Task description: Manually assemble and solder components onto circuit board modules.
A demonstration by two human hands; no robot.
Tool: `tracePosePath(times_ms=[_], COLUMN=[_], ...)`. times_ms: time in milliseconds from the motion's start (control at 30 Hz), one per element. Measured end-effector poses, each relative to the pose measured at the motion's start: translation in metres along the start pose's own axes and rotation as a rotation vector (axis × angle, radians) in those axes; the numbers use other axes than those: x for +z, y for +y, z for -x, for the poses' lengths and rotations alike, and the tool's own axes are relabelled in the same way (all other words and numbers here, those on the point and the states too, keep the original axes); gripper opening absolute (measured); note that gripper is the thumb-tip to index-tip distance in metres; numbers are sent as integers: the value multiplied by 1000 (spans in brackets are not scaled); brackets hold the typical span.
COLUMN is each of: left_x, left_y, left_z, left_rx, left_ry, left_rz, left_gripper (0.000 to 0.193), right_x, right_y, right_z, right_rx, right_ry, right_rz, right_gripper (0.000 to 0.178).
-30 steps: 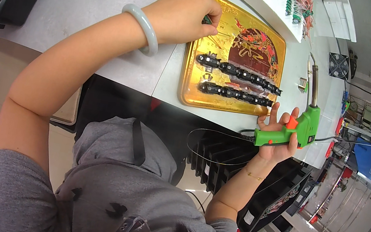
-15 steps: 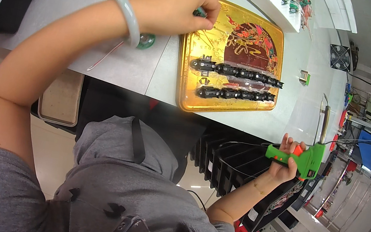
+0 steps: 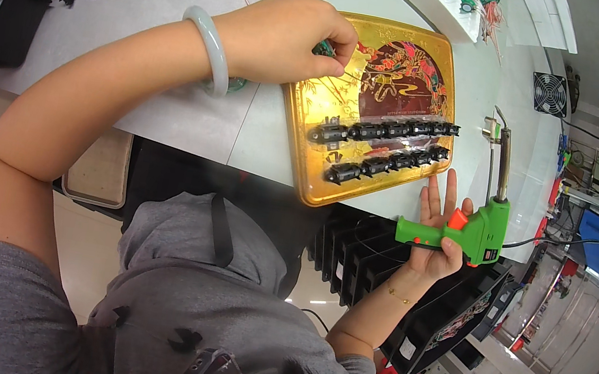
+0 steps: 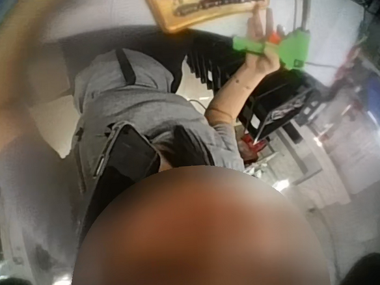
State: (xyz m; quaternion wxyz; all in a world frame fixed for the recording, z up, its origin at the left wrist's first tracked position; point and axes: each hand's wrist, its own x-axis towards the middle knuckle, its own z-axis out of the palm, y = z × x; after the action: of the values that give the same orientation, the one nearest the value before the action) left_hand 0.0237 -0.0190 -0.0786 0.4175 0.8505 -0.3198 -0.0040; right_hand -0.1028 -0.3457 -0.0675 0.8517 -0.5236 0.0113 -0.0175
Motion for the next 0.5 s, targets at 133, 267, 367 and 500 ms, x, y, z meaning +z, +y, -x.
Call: tracePosePath(times_ms=[133,267,367,500], left_x=[-14,-26,-23,-17], left_y=[2,6,7,15], left_z=[-2,-9,-8,3], left_rx=[-3,-41,-91,-70], left_ry=[-55,-211,-268,-106], left_rz=[32,5,8,18], left_gripper=[11,11,12,11], right_x=[-6,-9,-10,-13], right_y=[-6,-5,-7,-10], right_z=[-12,-16,-21,-28], right_rx=[28,-7,-17,-4], right_ry=[-12,17,-27,-70], right_rz=[-15,5,-50,-21], right_gripper=[61,61,61,61])
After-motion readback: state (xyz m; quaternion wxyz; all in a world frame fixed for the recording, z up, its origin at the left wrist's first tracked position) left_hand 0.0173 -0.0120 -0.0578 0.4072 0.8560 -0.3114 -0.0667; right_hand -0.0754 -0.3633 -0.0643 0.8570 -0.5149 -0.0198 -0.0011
